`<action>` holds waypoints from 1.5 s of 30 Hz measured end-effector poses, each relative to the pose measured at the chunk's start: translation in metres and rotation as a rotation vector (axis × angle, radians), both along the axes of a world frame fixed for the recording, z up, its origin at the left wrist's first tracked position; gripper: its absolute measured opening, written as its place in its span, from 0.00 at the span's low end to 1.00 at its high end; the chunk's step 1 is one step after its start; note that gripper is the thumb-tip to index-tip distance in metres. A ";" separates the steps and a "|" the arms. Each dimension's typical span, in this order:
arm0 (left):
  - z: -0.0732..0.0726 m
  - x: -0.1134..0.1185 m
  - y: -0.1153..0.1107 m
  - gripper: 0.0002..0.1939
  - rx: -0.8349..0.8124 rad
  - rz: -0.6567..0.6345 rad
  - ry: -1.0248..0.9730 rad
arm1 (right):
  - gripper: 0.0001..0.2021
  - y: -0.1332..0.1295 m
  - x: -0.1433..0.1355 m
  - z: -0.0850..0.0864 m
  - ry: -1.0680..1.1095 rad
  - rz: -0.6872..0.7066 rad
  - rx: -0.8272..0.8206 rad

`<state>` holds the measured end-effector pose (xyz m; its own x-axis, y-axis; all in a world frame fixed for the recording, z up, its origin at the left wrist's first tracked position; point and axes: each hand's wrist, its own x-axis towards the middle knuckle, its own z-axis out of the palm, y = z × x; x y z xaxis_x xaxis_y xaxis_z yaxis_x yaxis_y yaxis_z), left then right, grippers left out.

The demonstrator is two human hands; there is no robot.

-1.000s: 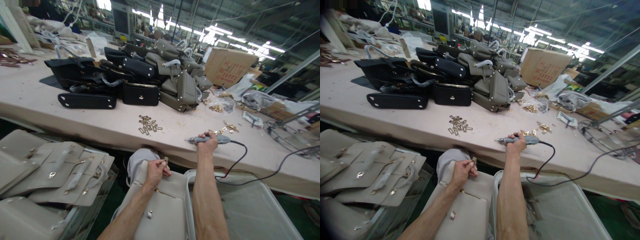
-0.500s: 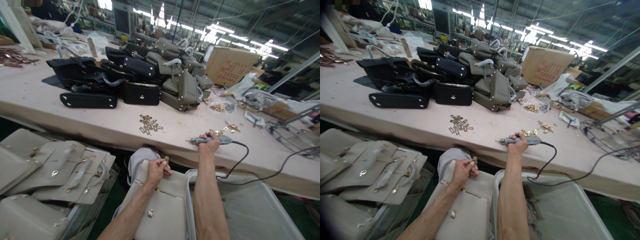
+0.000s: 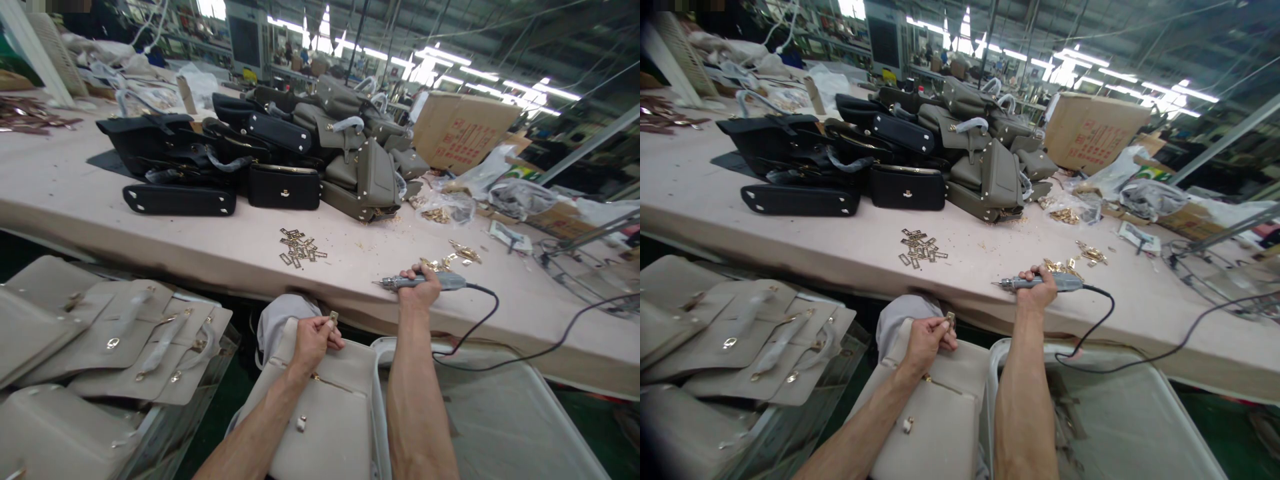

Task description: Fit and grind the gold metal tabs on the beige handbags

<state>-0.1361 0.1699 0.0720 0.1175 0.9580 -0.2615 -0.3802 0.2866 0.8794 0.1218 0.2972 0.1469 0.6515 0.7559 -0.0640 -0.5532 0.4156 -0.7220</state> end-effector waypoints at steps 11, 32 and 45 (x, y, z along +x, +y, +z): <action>-0.001 0.000 0.000 0.26 0.003 -0.010 -0.009 | 0.08 -0.002 -0.004 0.002 -0.010 -0.001 0.000; 0.002 0.010 -0.003 0.19 -0.050 0.082 0.029 | 0.06 -0.091 -0.134 0.037 -0.334 0.108 0.096; 0.006 0.009 -0.003 0.21 -0.049 0.075 0.035 | 0.04 -0.092 -0.155 0.022 -0.448 0.125 0.098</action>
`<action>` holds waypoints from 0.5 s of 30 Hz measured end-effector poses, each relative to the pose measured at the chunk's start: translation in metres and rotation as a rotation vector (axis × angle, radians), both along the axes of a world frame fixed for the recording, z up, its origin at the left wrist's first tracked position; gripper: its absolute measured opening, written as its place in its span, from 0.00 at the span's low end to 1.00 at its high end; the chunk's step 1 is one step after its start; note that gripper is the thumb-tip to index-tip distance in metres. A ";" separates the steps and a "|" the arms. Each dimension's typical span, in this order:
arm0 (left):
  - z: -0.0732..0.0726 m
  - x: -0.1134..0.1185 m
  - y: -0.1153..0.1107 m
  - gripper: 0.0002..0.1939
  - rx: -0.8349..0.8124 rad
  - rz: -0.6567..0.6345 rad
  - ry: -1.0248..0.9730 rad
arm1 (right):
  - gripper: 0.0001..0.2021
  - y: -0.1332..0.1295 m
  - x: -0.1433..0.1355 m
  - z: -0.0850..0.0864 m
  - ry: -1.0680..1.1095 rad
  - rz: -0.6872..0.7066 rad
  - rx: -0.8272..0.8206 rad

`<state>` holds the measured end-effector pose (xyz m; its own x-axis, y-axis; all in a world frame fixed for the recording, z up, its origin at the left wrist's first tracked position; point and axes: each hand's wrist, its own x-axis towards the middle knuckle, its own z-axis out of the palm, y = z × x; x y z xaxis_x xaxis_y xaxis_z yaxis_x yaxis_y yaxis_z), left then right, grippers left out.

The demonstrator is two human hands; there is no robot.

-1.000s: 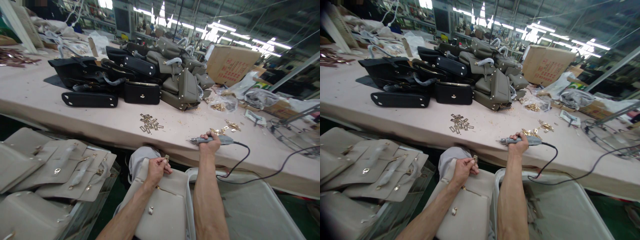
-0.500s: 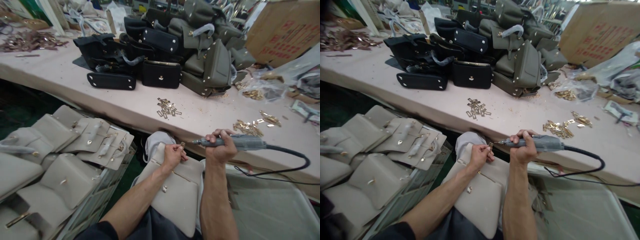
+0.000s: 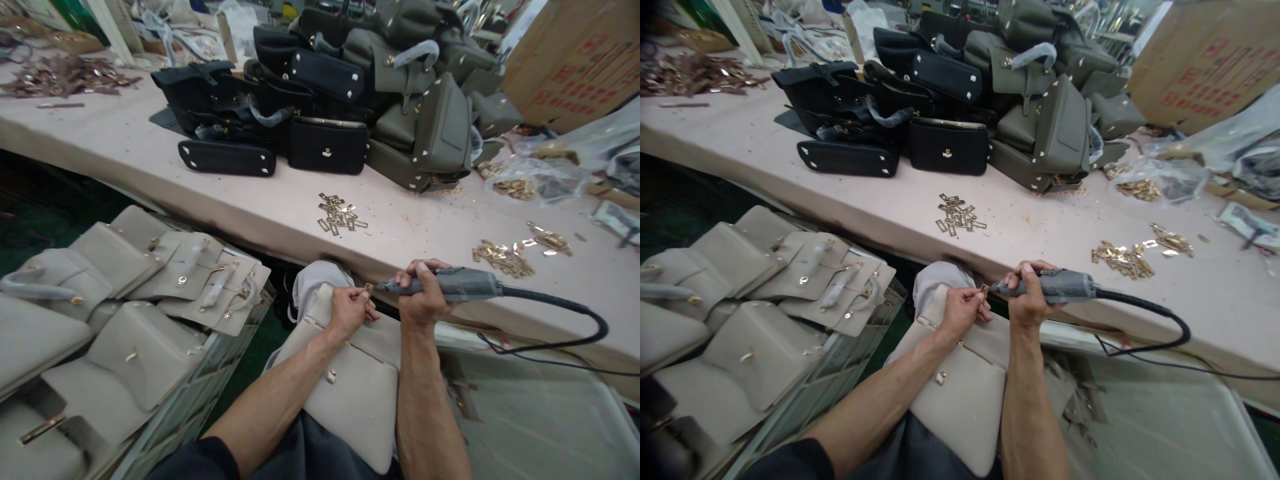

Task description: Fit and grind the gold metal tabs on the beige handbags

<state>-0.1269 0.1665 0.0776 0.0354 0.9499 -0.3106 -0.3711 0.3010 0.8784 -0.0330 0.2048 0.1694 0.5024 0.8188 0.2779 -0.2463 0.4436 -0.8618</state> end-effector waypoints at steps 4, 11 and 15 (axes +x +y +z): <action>0.000 0.000 0.000 0.20 -0.006 -0.004 0.010 | 0.05 0.000 -0.003 -0.002 -0.030 0.004 0.002; 0.001 0.001 -0.001 0.17 -0.003 0.006 0.029 | 0.07 -0.005 -0.008 -0.005 -0.238 0.115 0.026; -0.004 0.002 0.000 0.16 0.024 0.013 0.039 | 0.08 -0.008 -0.009 -0.007 -0.359 0.205 0.070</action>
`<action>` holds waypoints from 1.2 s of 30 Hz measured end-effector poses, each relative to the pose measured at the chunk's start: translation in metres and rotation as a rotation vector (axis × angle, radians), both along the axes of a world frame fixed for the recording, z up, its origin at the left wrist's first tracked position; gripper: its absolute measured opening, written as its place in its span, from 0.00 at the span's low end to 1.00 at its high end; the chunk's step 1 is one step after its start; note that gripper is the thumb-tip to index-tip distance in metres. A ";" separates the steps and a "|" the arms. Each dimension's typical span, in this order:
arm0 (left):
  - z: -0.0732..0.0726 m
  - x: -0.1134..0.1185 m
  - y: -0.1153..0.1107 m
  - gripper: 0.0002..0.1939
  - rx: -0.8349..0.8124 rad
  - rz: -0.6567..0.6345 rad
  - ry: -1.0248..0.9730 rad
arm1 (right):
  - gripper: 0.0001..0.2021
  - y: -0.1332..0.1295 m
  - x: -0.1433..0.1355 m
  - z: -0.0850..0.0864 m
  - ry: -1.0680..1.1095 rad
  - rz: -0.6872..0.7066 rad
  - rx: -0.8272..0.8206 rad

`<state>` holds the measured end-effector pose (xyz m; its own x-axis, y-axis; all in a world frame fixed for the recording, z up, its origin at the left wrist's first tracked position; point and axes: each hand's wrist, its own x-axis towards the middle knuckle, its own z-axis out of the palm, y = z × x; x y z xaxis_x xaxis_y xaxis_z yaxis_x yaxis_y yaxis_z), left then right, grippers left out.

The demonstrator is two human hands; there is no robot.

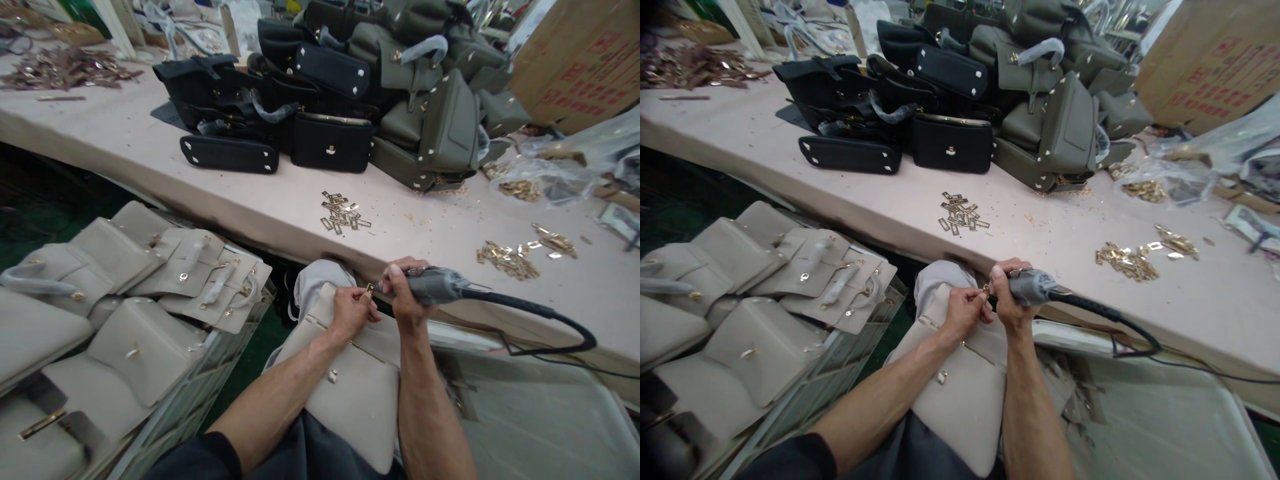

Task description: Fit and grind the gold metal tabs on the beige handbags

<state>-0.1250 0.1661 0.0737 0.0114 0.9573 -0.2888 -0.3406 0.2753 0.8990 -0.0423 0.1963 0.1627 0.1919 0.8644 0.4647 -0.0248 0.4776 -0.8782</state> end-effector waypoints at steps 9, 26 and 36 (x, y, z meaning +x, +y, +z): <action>0.000 -0.008 -0.001 0.17 0.078 -0.043 -0.056 | 0.10 0.004 -0.002 0.001 0.004 0.140 -0.046; 0.002 -0.014 -0.002 0.25 0.135 -0.048 0.034 | 0.10 0.003 -0.006 -0.001 0.140 0.090 -0.030; -0.002 -0.003 0.004 0.27 0.015 -0.054 0.013 | 0.10 0.083 0.133 0.024 0.784 -0.144 -0.127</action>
<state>-0.1276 0.1702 0.0715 0.0594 0.9598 -0.2744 -0.3137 0.2790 0.9076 0.0905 0.2794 0.1866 0.5348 0.8436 0.0483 -0.6020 0.4204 -0.6788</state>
